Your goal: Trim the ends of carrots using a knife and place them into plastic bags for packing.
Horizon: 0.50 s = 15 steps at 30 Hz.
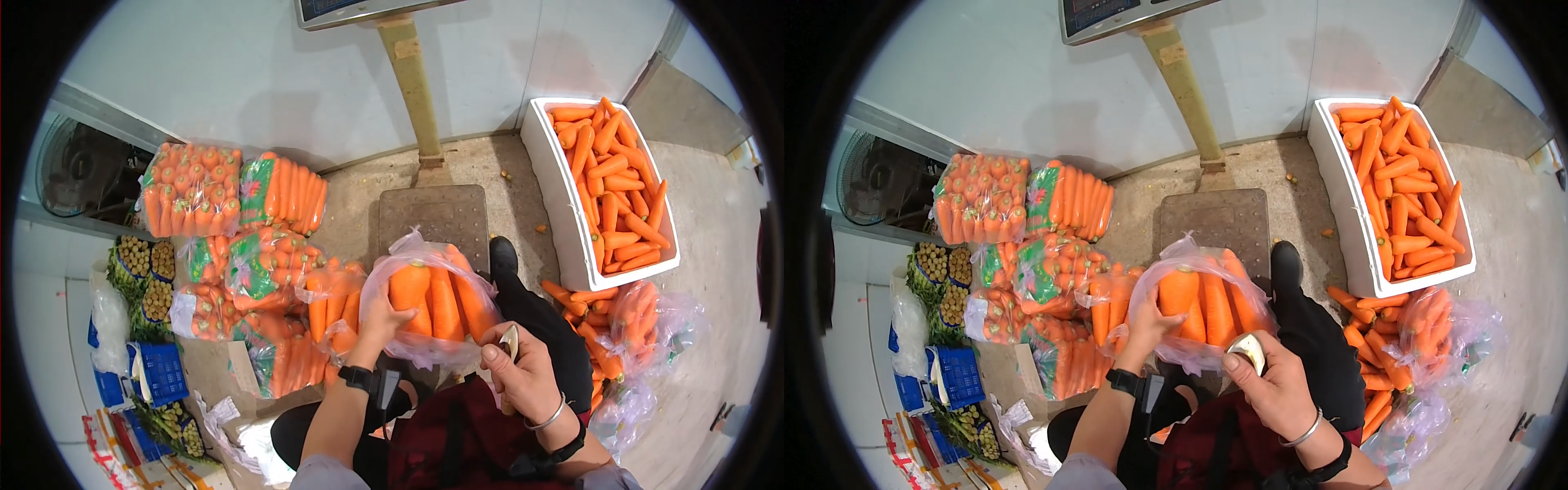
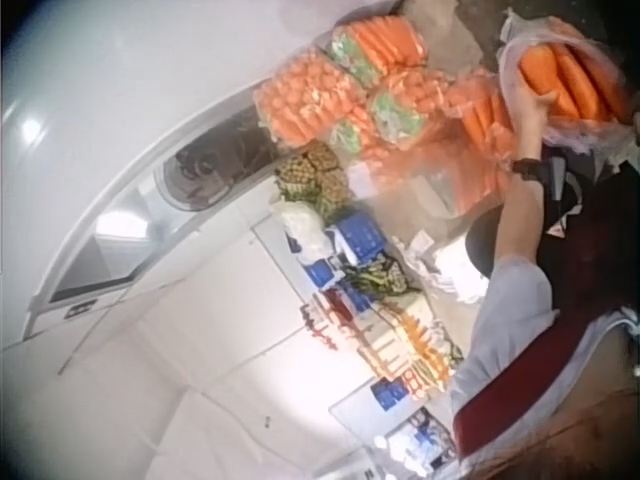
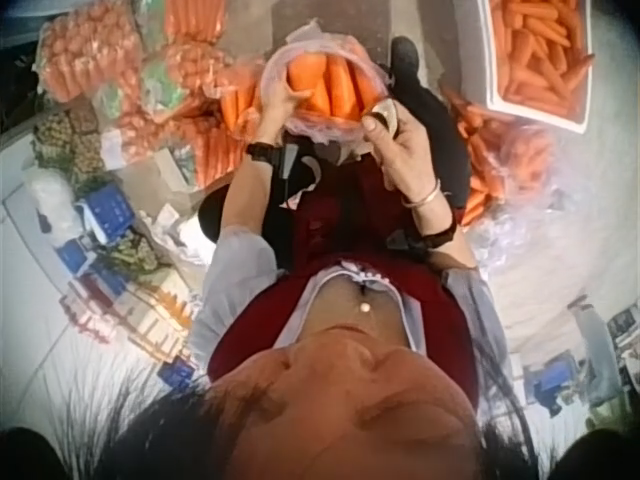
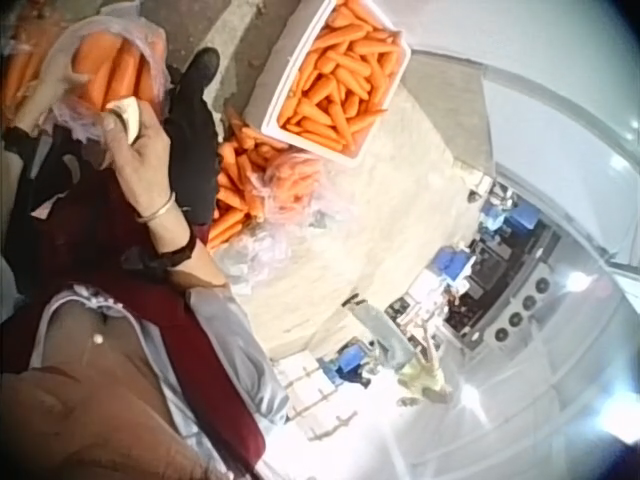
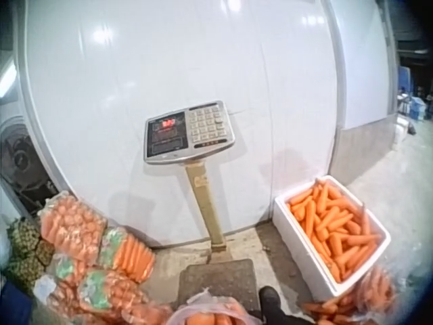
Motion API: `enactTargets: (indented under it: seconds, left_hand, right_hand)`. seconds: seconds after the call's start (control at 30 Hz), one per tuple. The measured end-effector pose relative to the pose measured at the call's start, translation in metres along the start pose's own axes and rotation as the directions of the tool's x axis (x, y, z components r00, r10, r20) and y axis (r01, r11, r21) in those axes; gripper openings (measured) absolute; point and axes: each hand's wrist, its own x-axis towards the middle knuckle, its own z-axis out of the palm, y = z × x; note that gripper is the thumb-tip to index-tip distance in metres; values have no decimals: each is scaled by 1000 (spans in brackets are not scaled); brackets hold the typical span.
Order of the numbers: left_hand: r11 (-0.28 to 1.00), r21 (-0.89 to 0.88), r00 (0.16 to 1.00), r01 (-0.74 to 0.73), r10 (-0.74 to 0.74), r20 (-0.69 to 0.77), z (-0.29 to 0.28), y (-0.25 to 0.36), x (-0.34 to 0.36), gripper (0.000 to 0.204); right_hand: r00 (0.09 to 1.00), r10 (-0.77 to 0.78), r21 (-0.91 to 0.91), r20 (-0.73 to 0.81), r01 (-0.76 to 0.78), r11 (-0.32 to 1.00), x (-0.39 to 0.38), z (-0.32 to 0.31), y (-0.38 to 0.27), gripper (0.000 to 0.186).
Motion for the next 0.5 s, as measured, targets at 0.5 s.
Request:
enactTargets:
  seconds: [0.5]
  left_hand:
    - [791, -542, 703, 282, 214, 678, -54, 163, -115, 85]
  right_hand:
    - [975, -122, 107, 186, 103, 989, -41, -14, -20, 48]
